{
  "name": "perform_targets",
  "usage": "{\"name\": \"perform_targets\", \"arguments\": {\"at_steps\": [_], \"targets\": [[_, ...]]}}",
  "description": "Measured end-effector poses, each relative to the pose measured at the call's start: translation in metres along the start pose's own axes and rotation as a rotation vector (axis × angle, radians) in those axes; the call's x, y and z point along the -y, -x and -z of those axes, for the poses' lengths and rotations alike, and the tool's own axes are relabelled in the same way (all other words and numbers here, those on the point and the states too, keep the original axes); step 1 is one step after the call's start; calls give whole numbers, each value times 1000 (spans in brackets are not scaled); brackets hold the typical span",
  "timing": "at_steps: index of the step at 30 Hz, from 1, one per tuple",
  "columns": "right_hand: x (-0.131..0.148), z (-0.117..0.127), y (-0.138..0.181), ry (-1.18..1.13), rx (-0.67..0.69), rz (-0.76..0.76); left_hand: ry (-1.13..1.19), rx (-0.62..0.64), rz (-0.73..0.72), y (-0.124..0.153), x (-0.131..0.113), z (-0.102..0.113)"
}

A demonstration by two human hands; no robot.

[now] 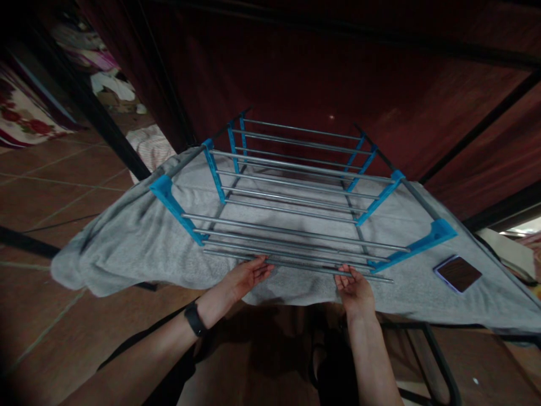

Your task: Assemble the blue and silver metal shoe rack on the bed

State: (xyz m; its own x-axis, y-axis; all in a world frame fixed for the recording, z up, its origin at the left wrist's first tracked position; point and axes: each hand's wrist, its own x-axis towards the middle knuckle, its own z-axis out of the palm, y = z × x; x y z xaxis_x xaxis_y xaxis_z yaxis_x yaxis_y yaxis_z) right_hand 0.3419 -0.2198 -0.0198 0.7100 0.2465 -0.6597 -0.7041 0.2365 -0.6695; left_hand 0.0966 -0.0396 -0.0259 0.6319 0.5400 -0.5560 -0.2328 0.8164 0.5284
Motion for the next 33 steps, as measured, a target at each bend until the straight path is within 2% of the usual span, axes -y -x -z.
{"name": "perform_targets", "arguments": {"at_steps": [33], "targets": [[0, 2, -2, -29, -3, -7, -1, 27, 25, 0, -2, 1]]}}
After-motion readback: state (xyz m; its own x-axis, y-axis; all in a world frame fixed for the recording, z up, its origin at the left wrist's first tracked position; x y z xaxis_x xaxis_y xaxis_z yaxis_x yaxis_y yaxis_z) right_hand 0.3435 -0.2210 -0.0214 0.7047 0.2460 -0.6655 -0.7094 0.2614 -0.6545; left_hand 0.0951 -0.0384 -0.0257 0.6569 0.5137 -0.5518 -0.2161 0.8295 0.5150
